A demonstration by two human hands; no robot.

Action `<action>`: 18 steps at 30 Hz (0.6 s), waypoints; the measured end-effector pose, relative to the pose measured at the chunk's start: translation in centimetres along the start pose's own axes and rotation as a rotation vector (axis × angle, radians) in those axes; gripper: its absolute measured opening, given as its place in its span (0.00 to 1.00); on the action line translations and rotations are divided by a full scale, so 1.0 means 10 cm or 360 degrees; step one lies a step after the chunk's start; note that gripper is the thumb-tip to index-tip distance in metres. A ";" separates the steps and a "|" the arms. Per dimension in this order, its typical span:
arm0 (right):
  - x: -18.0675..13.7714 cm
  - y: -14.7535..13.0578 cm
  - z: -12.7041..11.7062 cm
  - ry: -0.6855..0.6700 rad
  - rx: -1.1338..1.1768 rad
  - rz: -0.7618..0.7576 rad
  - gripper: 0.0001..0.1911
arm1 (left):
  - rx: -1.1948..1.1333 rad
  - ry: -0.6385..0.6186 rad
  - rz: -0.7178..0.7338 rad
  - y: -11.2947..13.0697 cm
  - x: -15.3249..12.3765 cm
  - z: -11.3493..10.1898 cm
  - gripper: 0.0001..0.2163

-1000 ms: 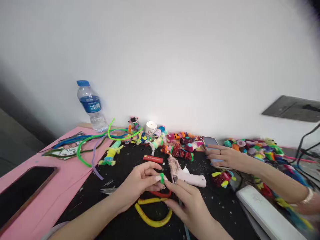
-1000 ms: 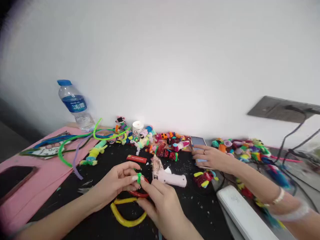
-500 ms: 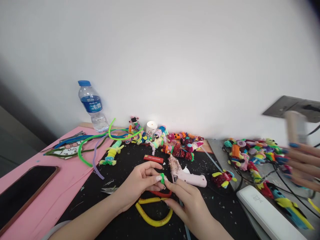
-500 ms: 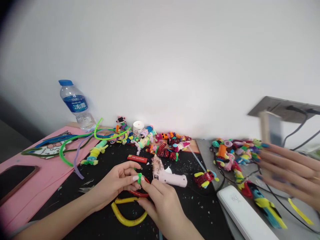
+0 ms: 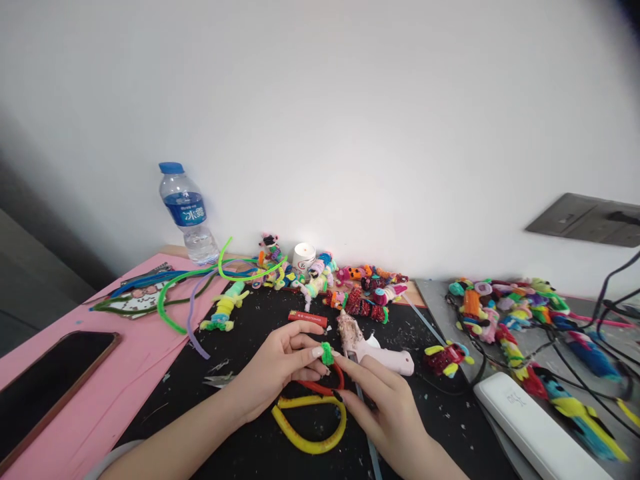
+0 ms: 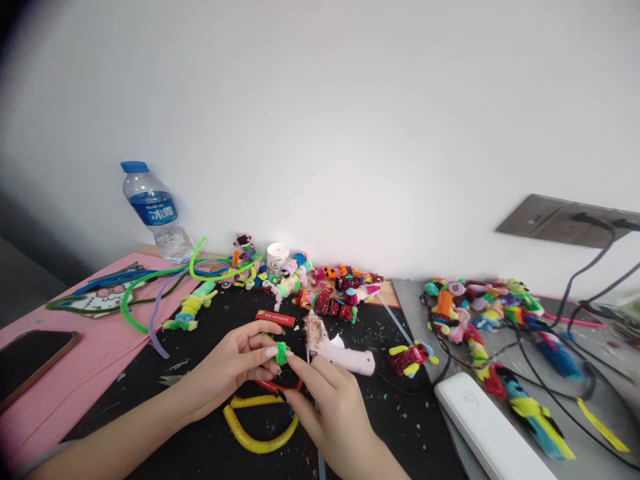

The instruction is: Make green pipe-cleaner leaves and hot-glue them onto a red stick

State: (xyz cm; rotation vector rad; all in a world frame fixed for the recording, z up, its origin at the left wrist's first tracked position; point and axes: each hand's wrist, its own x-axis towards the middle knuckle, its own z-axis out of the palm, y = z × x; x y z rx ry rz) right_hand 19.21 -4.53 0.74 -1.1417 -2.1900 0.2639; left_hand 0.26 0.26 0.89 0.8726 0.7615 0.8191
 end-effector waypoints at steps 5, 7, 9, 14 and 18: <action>0.01 -0.01 -0.01 0.0045 -0.0029 -0.0058 0.16 | -0.0021 0.0022 0.0001 0.01 -0.01 0.01 0.15; 0.01 -0.01 -0.01 0.0022 -0.0039 -0.0057 0.17 | -0.0030 0.0025 0.0008 0.00 0.00 0.01 0.14; 0.01 -0.01 -0.01 0.0000 -0.0043 -0.0048 0.17 | -0.0033 0.0026 0.0007 -0.01 0.00 0.01 0.15; 0.00 0.01 0.00 -0.0037 -0.0009 -0.0039 0.18 | -0.0023 0.0033 0.0001 -0.02 0.00 0.01 0.14; -0.01 0.01 0.01 -0.0031 0.0008 -0.0053 0.17 | -0.0015 0.0026 -0.0004 -0.02 -0.01 0.01 0.15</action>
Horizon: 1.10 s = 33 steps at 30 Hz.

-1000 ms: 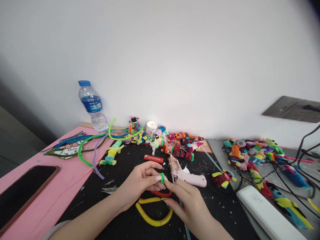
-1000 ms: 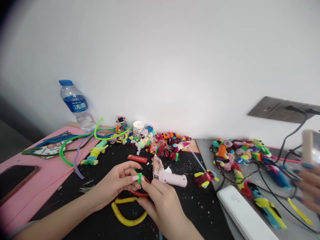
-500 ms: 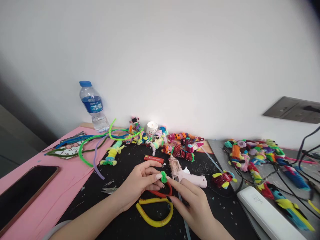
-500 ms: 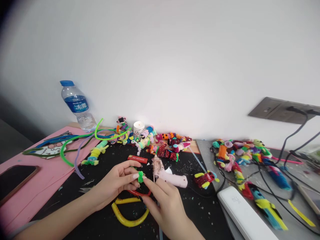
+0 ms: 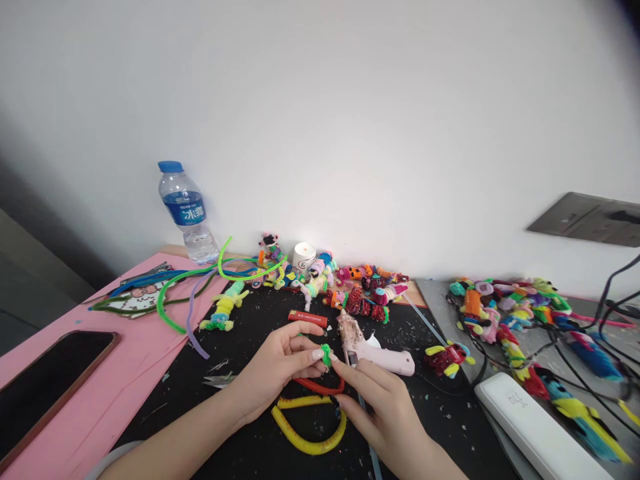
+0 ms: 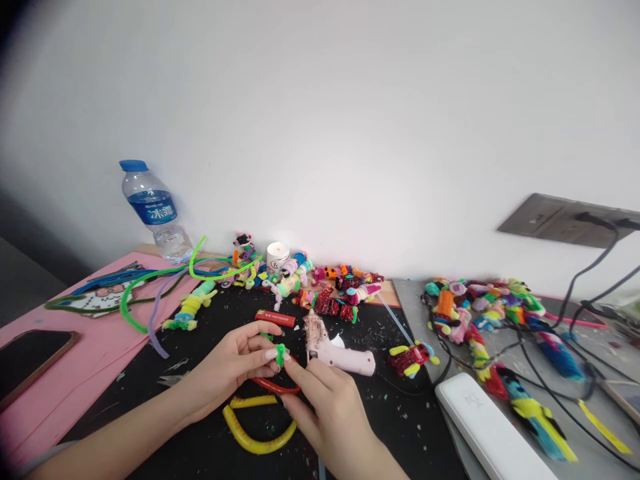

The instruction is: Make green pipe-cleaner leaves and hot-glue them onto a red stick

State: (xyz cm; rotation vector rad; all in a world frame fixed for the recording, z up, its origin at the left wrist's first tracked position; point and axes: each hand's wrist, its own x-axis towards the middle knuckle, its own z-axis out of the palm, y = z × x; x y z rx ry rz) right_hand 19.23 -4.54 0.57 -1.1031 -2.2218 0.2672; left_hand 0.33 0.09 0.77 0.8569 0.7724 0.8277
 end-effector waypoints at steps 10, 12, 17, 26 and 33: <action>0.00 -0.03 0.00 -0.0010 0.0039 -0.0015 0.16 | 0.0008 -0.0032 0.0019 -0.01 0.03 -0.02 0.15; 0.00 -0.03 0.00 -0.0017 0.0035 -0.0011 0.15 | 0.0011 -0.0037 0.0029 0.00 0.03 -0.02 0.14; 0.00 -0.03 0.00 -0.0032 0.0028 -0.0003 0.15 | 0.0007 -0.0042 0.0028 -0.01 0.02 -0.02 0.14; 0.02 -0.03 -0.01 -0.0050 0.0041 0.0012 0.14 | 0.0006 -0.0037 0.0029 -0.01 0.01 -0.01 0.15; 0.01 -0.04 -0.01 -0.0071 0.0093 0.0043 0.14 | 0.0013 -0.0036 0.0023 -0.02 0.01 -0.02 0.16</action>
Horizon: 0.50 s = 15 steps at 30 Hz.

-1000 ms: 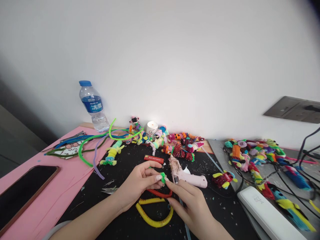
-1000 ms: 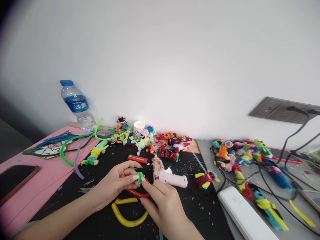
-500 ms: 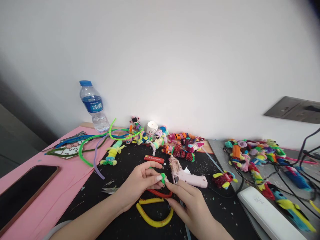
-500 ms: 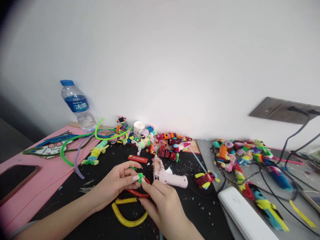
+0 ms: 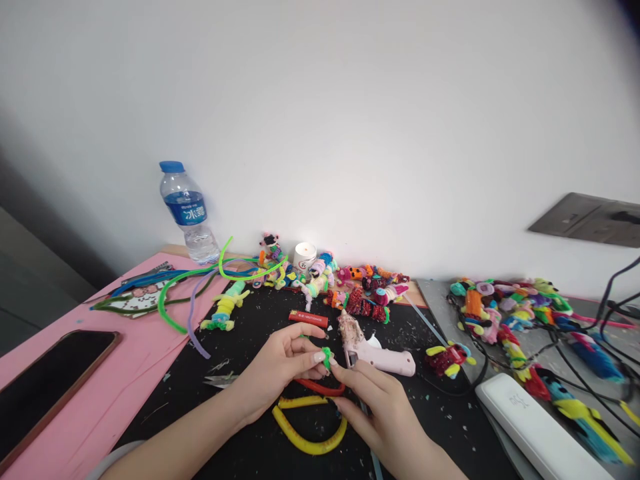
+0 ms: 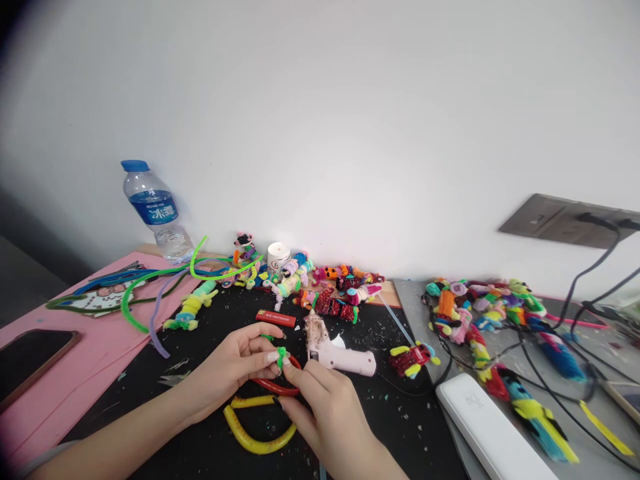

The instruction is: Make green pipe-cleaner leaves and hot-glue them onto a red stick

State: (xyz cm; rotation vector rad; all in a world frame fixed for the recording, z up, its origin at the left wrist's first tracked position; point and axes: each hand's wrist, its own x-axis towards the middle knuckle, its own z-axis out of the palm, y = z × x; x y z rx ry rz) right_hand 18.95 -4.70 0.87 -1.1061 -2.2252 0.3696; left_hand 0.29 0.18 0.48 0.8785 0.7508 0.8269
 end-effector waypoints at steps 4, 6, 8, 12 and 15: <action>0.01 0.00 -0.01 0.0020 0.0015 0.0030 0.16 | 0.0010 0.0008 0.0016 0.02 0.00 0.02 0.14; 0.01 0.00 -0.03 0.0092 0.0024 0.0047 0.16 | 0.0018 0.0000 0.0024 0.02 0.00 0.02 0.13; 0.01 0.00 -0.05 0.0200 0.0050 0.0068 0.14 | 0.0028 -0.0015 0.0035 0.02 0.00 0.02 0.13; 0.01 0.01 -0.06 0.0359 0.0095 0.0132 0.11 | 0.0063 -0.0028 0.0068 0.03 -0.01 0.03 0.11; 0.03 0.01 -0.05 0.0392 0.0119 0.0136 0.11 | 0.0133 -0.0063 0.0062 0.03 -0.02 0.05 0.10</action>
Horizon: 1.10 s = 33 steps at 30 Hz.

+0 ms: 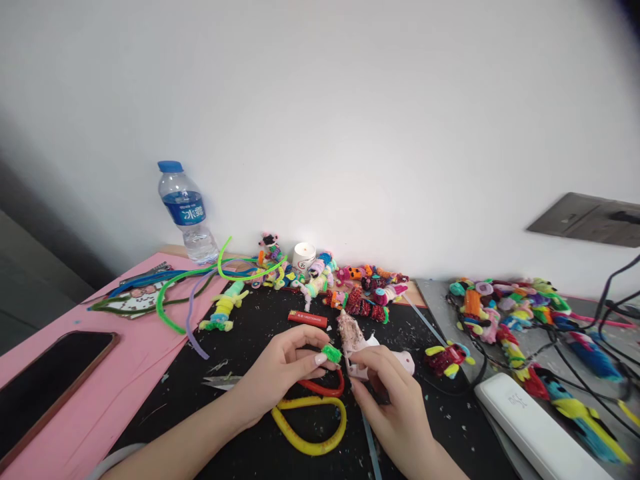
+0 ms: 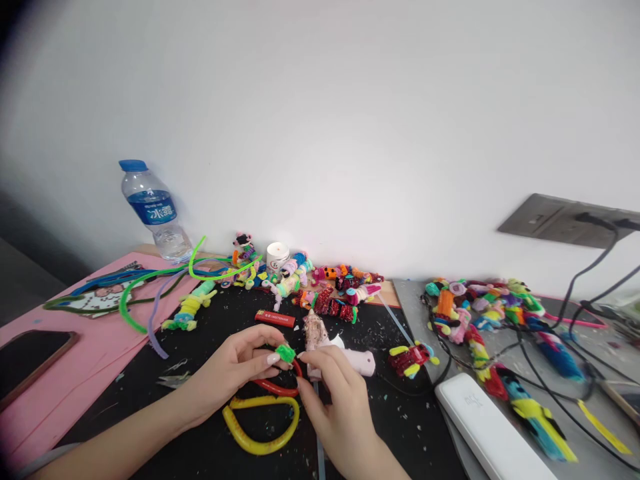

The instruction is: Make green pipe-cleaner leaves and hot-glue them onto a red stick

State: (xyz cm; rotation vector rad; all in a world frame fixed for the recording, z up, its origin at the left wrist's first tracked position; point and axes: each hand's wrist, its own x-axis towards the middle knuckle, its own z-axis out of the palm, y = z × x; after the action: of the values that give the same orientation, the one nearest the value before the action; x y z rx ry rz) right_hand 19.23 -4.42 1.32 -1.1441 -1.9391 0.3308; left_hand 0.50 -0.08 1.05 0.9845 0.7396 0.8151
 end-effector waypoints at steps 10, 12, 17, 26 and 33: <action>-0.03 0.01 0.05 -0.0096 0.0054 0.0094 0.09 | 0.0289 -0.0072 0.0150 -0.08 0.01 0.02 0.05; -0.03 0.02 0.05 -0.0110 0.0065 0.0109 0.09 | 0.0344 -0.0056 0.0193 -0.08 0.00 0.02 0.04; -0.02 0.02 0.05 -0.0098 0.0074 0.0165 0.10 | 0.0315 -0.0094 0.0281 -0.09 0.00 0.02 0.04; 0.01 0.01 0.03 -0.0128 0.0108 0.0089 0.11 | 0.0653 -0.0031 0.0497 -0.04 -0.01 0.01 0.03; 0.01 0.01 0.02 -0.0142 0.0079 0.0083 0.11 | 0.0717 -0.0022 0.0589 -0.04 -0.02 0.00 0.03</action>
State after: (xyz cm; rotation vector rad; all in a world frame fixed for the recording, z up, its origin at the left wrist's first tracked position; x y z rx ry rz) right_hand 19.11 -4.21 1.17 -1.1665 -1.9695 0.4628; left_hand 0.51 -0.36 0.77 1.5621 0.7561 0.9802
